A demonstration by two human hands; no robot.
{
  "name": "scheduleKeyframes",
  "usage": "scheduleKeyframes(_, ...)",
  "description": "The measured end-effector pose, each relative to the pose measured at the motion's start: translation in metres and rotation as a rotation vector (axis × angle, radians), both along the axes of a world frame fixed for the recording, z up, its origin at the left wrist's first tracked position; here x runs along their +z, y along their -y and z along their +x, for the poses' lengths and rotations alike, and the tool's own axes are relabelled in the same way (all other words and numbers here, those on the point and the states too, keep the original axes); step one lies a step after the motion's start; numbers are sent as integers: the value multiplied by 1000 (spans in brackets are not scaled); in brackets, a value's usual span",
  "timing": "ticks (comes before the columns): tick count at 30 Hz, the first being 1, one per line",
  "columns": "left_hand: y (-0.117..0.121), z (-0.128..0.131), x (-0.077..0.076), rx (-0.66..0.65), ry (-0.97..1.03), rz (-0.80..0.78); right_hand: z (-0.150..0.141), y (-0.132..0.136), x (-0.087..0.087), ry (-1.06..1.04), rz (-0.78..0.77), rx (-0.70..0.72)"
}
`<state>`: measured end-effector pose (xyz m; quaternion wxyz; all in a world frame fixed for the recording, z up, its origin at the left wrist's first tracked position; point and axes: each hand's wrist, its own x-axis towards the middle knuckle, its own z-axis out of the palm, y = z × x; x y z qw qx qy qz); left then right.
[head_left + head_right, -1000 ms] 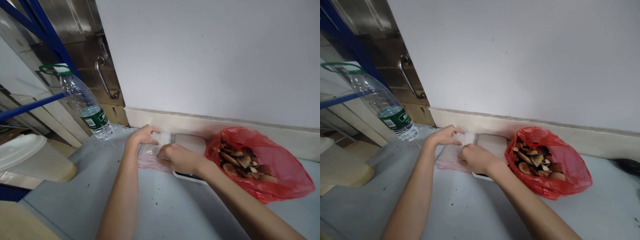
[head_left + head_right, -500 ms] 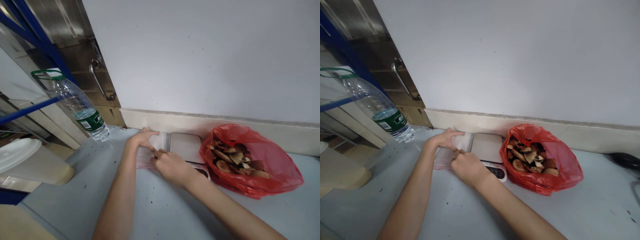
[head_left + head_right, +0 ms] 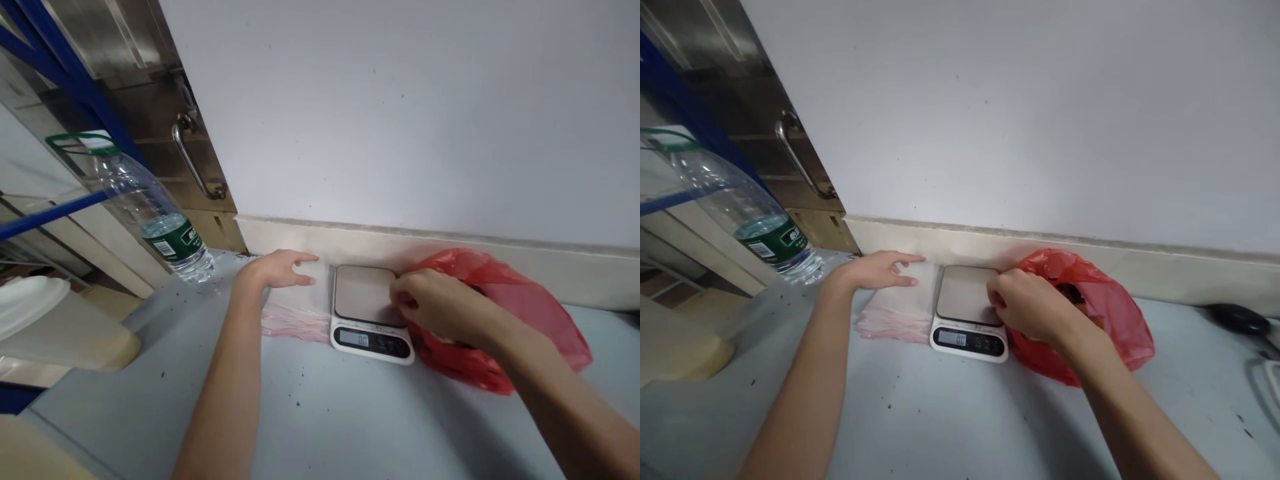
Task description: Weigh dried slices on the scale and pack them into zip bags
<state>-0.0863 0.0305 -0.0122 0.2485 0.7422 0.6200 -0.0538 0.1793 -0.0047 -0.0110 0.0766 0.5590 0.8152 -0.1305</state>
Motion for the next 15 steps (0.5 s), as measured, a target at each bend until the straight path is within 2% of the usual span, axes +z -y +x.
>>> scheduleKeyframes(3, 6, 5, 9, 17, 24, 56, 13, 1, -1, -5, -60, -51)
scheduleKeyframes(6, 9, 10, 15, 36, 41, 61, 22, 1, -1, -47, -57, -47)
scheduleKeyframes(12, 15, 32, 24, -57, 122, 114, 42, 7, 11, -470, 111, 34)
scheduleKeyframes(15, 19, 46, 28, -117, 154, 100, 51, 12, 17, -516, 104, 31)
